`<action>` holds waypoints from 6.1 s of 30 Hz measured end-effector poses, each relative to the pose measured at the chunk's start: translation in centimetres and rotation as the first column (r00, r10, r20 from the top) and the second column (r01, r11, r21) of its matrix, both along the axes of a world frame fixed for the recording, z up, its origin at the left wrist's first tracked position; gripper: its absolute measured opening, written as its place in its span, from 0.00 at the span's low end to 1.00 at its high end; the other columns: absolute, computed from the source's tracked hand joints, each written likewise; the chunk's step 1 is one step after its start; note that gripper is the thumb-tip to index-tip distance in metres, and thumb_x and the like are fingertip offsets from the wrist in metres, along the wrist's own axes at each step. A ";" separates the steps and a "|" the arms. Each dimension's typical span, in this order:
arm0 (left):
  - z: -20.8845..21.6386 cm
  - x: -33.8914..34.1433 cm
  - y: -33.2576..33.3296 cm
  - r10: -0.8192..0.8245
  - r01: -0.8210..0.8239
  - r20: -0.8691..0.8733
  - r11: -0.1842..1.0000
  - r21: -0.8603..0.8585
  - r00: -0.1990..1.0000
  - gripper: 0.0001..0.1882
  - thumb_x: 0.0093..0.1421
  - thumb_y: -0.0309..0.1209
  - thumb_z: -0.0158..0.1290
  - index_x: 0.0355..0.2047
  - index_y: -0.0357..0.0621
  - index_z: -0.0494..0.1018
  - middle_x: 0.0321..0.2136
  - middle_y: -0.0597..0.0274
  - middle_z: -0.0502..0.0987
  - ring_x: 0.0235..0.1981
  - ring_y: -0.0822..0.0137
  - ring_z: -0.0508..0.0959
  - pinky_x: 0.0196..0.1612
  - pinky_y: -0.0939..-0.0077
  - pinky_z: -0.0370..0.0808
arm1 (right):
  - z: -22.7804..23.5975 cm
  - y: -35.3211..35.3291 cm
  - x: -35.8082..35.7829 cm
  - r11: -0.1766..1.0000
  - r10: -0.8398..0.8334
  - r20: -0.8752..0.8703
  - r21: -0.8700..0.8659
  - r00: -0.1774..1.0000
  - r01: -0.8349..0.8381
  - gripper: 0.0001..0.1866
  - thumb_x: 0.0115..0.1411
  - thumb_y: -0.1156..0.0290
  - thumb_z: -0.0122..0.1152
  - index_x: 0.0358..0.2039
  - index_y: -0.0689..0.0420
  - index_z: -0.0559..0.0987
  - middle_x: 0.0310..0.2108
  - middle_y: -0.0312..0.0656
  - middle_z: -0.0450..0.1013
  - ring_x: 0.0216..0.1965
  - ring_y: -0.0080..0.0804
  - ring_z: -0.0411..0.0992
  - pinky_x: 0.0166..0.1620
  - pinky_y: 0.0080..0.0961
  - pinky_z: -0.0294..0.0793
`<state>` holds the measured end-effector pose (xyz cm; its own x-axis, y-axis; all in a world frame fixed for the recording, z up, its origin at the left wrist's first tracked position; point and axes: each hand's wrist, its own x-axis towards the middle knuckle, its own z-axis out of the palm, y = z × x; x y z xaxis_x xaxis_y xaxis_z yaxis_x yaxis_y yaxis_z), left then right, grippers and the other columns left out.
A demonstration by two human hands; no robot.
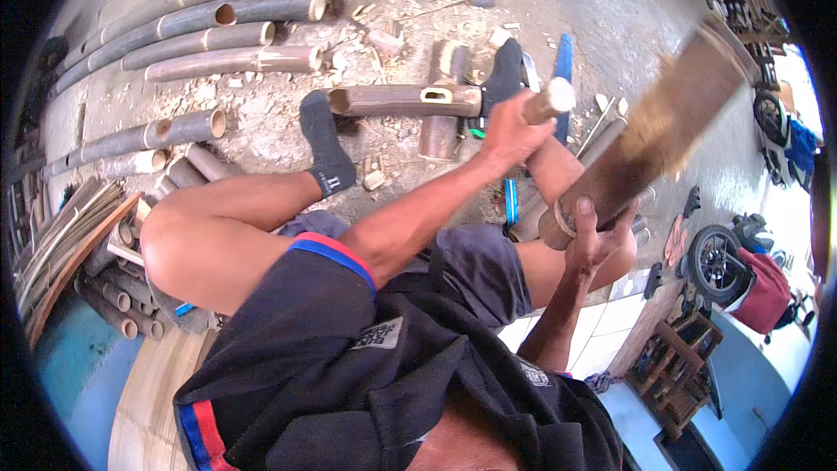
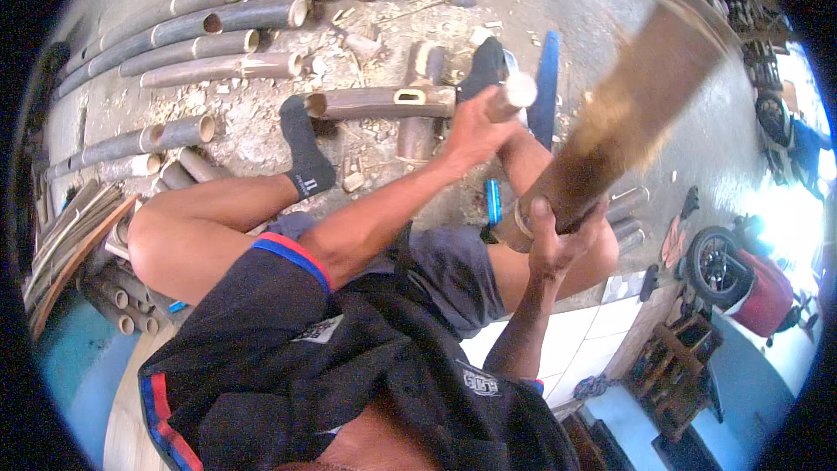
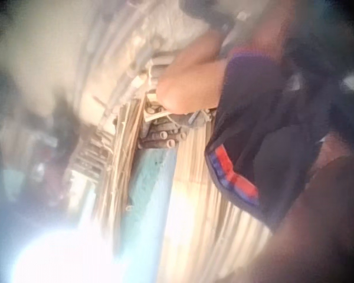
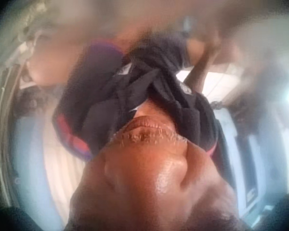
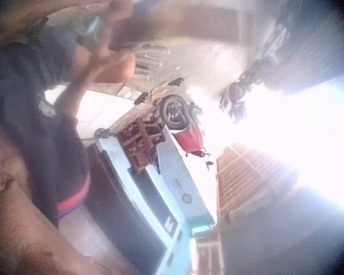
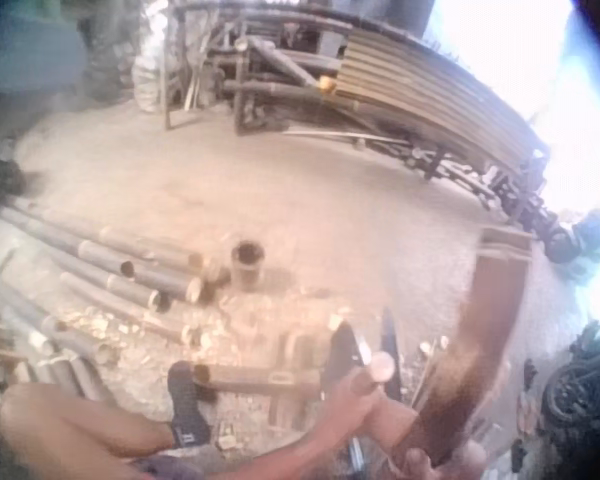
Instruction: The person sits on the floor and repeatedly hammers a chisel into bamboo segments to carve out the interior. They rotate the bamboo and reposition it frequently while striking with a wooden mallet.
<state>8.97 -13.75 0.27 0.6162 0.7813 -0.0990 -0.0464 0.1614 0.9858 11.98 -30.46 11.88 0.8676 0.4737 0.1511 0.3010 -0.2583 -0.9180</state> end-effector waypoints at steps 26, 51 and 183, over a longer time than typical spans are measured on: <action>-9.2 1.5 39.3 0.667 -0.691 0.183 0.696 0.195 0.723 0.20 0.60 0.42 0.63 0.36 0.34 0.75 0.31 0.61 0.79 0.31 0.68 0.75 0.39 0.66 0.73 | -7.6 1.6 2.9 1.000 -0.006 -0.482 -0.027 0.876 -0.008 0.39 0.55 0.63 0.67 0.63 0.68 0.65 0.53 0.48 0.70 0.55 0.39 0.68 0.60 0.35 0.66; -7.4 -1.2 3.3 -0.125 0.191 -0.155 0.806 0.560 0.980 0.20 0.45 0.34 0.68 0.37 0.44 0.74 0.33 0.57 0.77 0.36 0.49 0.81 0.36 0.58 0.77 | -3.3 -1.4 -4.5 0.992 -0.011 -0.401 -0.122 0.916 -0.041 0.37 0.48 0.70 0.75 0.58 0.64 0.70 0.47 0.42 0.75 0.48 0.34 0.74 0.56 0.32 0.71; -9.3 -10.2 10.2 0.663 -0.555 0.235 0.734 -0.391 0.711 0.05 0.63 0.23 0.56 0.31 0.38 0.72 0.24 0.63 0.76 0.24 0.69 0.75 0.32 0.71 0.73 | 2.7 29.1 -1.1 -0.012 0.999 -0.002 -0.963 -0.036 -0.271 0.48 0.51 0.49 0.72 0.71 0.33 0.60 0.32 0.54 0.79 0.31 0.48 0.81 0.31 0.43 0.81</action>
